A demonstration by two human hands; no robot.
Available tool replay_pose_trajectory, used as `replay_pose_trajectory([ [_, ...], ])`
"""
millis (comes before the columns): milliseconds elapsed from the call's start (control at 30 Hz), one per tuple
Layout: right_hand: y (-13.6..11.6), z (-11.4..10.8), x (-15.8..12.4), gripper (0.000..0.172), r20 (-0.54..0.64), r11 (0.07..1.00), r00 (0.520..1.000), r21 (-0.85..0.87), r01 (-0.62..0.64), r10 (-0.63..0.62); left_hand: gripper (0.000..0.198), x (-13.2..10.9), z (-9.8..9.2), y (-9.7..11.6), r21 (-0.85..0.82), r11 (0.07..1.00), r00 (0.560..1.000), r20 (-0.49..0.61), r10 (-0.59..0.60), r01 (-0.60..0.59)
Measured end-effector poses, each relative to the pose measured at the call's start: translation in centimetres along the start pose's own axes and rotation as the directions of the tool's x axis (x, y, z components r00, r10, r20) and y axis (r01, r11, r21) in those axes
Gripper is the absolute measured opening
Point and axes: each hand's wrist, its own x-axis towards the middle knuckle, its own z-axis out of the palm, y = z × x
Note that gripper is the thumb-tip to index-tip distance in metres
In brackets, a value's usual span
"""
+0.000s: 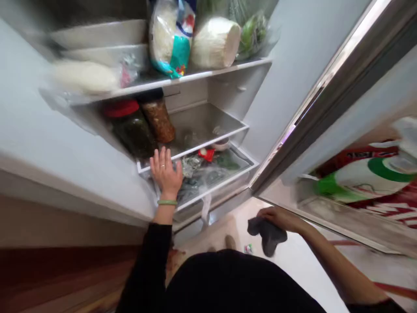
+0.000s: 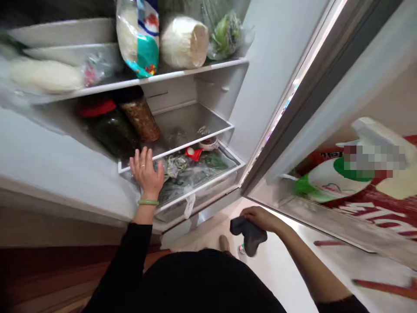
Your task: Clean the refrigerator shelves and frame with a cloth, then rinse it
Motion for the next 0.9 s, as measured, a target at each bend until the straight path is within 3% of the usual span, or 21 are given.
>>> replay_pose_trajectory([
  [100, -1.6, -0.8, 0.7, 0.03, -0.241, 0.996, 0.97, 0.091, 0.009, 0.013, 0.061, 0.4, -0.2, 0.0, -0.029, 0.999, 1.0, 0.017, -0.025, 0.026],
  [167, -4.0, -1.9, 1.3, 0.032, -0.313, 0.948, 0.948, 0.281, 0.149, -0.056, 0.059, 0.1, -0.6, 1.0, -0.126, 0.991, 0.999, -0.018, -0.05, 0.048],
  [200, -5.7, -2.6, 1.7, 0.036, -0.341, 0.882, 0.934, 0.403, 0.243, -0.102, 0.057, -0.3, -0.9, 2.0, -0.201, 0.978, 0.997, -0.044, -0.063, 0.053],
  [267, -10.0, -4.1, 3.0, 0.042, -0.413, 0.709, 0.907, 0.616, 0.343, -0.08, 0.054, -1.4, -1.5, 4.4, -0.401, 0.915, 0.996, -0.053, -0.075, 0.048],
  [333, -14.8, -5.3, 4.7, 0.042, -0.451, 0.462, 0.89, 0.778, 0.425, -0.06, 0.057, -2.4, -1.8, 7.0, -0.589, 0.806, 0.998, 0.041, -0.043, 0.058],
  [400, -19.1, -6.0, 6.8, 0.042, -0.484, 0.201, 0.86, 0.837, 0.509, -0.165, 0.064, -2.6, -1.8, 8.9, -0.683, 0.721, 0.991, 0.124, -0.042, 0.116],
  [433, -20.8, -6.2, 7.9, 0.043, -0.499, 0.12, 0.841, 0.841, 0.528, -0.207, 0.065, -2.3, -1.7, 9.4, -0.696, 0.701, 0.988, 0.137, -0.078, 0.152],
  [500, -22.9, -6.1, 9.8, 0.046, -0.49, 0.072, 0.834, 0.85, 0.521, -0.254, 0.054, -0.8, -1.6, 9.4, -0.68, 0.705, 0.978, 0.102, -0.181, 0.201],
  [600, -22.5, -5.1, 11.6, 0.051, -0.436, 0.11, 0.869, 0.876, 0.47, -0.233, 0.033, 3.3, -1.3, 8.1, -0.61, 0.769, 0.957, -0.056, -0.283, 0.192],
  [700, -19.1, -3.4, 11.9, 0.056, -0.443, 0.101, 0.885, 0.883, 0.458, -0.147, 0.029, 7.4, -0.8, 7.2, -0.472, 0.864, 0.959, -0.119, -0.259, 0.175],
  [800, -14.9, -1.6, 10.9, 0.062, -0.444, 0.13, 0.894, 0.885, 0.448, -0.062, 0.042, 9.7, -0.2, 7.6, -0.121, 0.98, 0.987, 0.04, -0.155, 0.158],
  [900, -10.8, -0.2, 8.9, 0.059, -0.412, 0.177, 0.909, 0.891, 0.418, -0.07, 0.052, 10.2, 0.6, 8.0, 0.145, 0.989, 0.97, 0.241, -0.028, -0.007],
])
